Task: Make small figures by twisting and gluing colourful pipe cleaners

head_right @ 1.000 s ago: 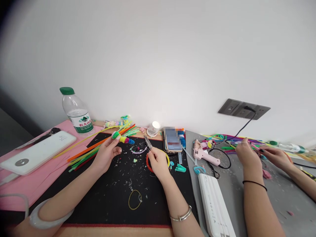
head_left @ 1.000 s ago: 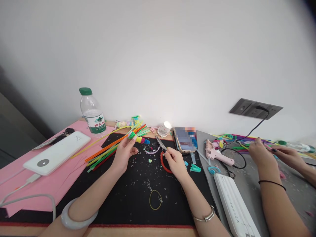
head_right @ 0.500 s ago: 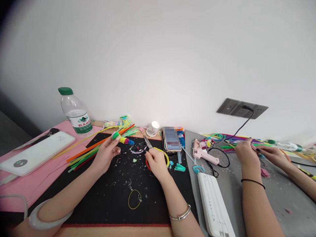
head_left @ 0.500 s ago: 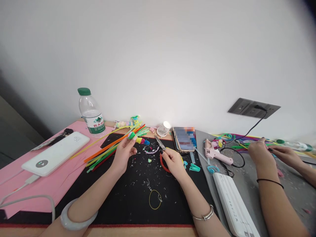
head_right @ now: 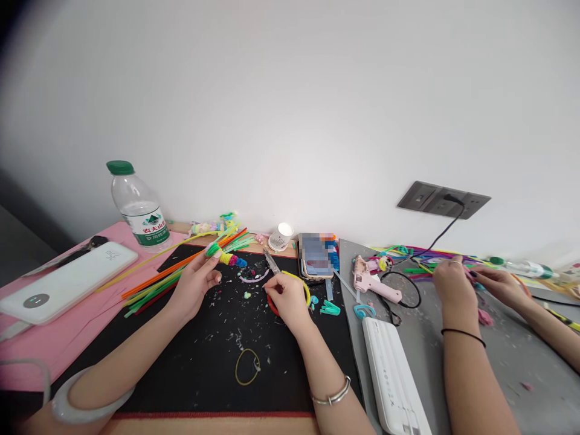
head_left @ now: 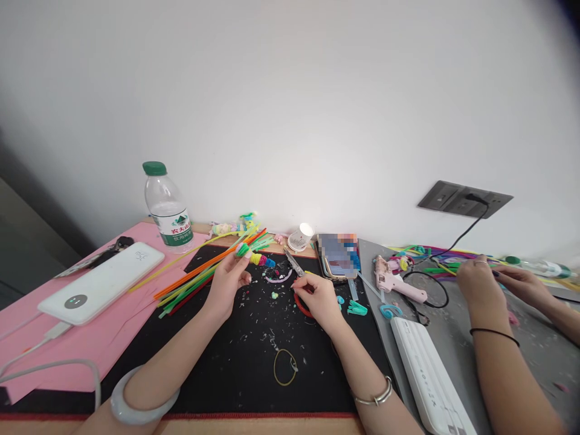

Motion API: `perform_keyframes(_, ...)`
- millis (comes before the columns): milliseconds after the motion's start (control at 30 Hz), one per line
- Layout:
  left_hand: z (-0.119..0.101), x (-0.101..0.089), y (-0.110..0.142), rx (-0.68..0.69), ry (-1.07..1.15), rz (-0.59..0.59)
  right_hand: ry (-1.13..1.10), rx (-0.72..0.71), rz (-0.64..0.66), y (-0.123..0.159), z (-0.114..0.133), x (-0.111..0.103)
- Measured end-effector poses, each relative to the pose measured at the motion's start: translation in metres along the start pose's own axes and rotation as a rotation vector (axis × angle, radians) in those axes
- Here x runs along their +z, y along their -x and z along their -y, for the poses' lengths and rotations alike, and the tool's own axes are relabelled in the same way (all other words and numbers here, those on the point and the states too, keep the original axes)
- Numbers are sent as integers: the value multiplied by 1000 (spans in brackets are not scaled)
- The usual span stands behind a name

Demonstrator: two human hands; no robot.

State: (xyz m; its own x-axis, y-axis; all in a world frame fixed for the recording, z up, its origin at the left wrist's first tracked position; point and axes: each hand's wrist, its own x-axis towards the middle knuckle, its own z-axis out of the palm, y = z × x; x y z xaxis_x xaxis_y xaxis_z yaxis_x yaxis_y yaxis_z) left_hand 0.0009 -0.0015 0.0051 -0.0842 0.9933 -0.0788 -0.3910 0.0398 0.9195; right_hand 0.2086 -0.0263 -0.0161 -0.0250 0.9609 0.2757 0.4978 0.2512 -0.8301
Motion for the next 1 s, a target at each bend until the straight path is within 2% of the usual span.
perform_keyframes(200, 3, -2, -2, 13, 3, 6, -13, 21, -21, 1, 8, -2)
perform_keyframes(367, 3, -3, -3, 6, 1, 4, 10, -29, -28, -1, 8, -4)
perform_keyframes(567, 3, -4, -4, -7, 10, -3, 23, 55, -40, -2, 8, -1)
perform_keyframes(667, 3, -5, -5, -10, 22, -5, 93, -54, -49, -3, 14, -2)
perform_keyframes(767, 3, -5, -5, -18, 18, -11, 211, -205, -144, -3, 20, -3)
perform_keyframes(833, 3, -5, -6, -19, 18, -13, 274, -239, -177, -3, 23, -3)
perform_keyframes(900, 3, -5, -7, -20, 24, -14, 316, -246, -156, -2, 24, -1)
perform_keyframes(1000, 2, -5, -8, -24, 39, -17, 350, -275, -46, 1, 25, 2)
